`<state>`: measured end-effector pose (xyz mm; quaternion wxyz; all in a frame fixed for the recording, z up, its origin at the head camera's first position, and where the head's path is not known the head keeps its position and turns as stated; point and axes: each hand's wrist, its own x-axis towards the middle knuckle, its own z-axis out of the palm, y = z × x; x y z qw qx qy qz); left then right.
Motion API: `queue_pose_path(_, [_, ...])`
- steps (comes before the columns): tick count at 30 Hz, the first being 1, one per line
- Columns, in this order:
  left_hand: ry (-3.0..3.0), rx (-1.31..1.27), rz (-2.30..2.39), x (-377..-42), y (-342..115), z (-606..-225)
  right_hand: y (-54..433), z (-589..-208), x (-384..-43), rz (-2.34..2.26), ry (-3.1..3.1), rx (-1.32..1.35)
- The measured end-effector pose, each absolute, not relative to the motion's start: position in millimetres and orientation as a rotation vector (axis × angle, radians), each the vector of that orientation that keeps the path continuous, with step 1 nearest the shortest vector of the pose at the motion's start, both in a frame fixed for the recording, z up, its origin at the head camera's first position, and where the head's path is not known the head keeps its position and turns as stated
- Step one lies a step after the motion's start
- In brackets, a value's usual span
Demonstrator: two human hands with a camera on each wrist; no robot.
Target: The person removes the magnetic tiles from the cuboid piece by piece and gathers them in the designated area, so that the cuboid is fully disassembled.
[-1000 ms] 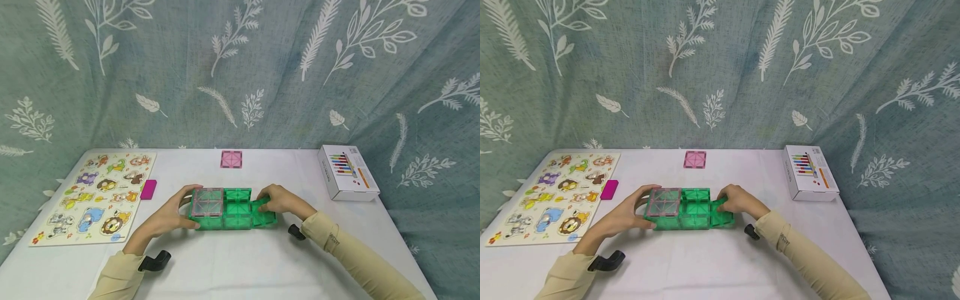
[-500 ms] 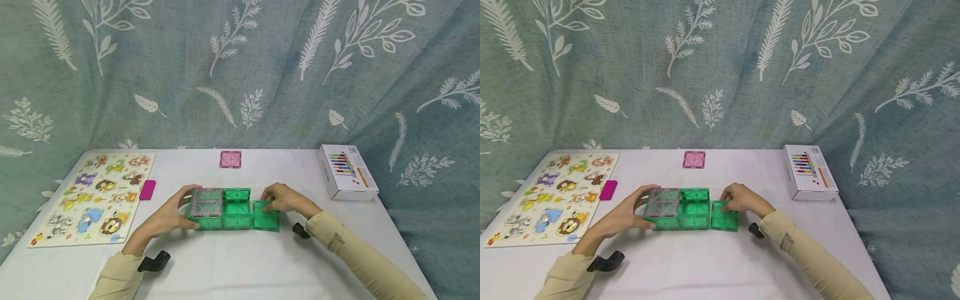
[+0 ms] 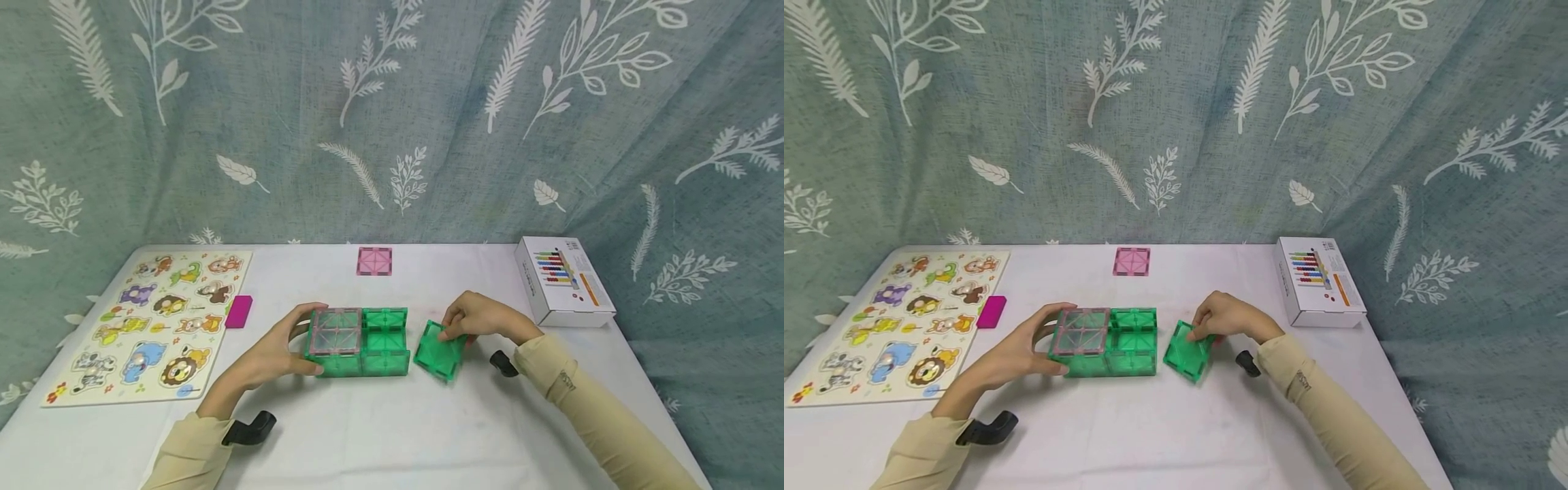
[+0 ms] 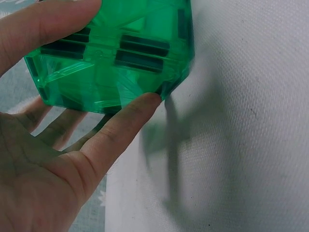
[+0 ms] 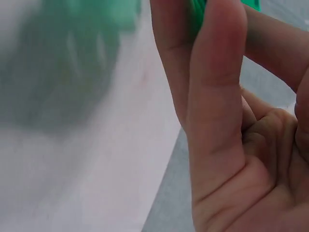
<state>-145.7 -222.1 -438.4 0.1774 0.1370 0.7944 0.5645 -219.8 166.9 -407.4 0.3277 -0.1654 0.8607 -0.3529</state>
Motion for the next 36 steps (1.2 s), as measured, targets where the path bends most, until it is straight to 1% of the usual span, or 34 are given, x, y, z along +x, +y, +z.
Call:
queue_pose_path(3, [2.253,0.385,1.596,-146,-221,-439,176,-408,-226,-0.995,2.243,-0.404])
queue_pose_path(13, [2.262,0.393,1.581,-145,-222,-439,191,-420,-255,-1.354,2.183,-0.12])
queue_pose_path(18, [2.299,0.416,1.561,-147,-220,-438,182,-430,-270,-1.515,2.229,0.066])
queue_pose_path(23, [2.262,0.39,1.573,-143,-222,-438,164,-440,-277,-1.625,2.264,0.219])
queue_pose_path(30, [2.291,0.399,1.562,-145,-224,-440,143,-444,-291,-1.711,2.288,0.314])
queue_pose_path(36, [2.285,0.416,1.56,-148,-223,-442,136,-452,-302,-1.71,2.268,0.411])
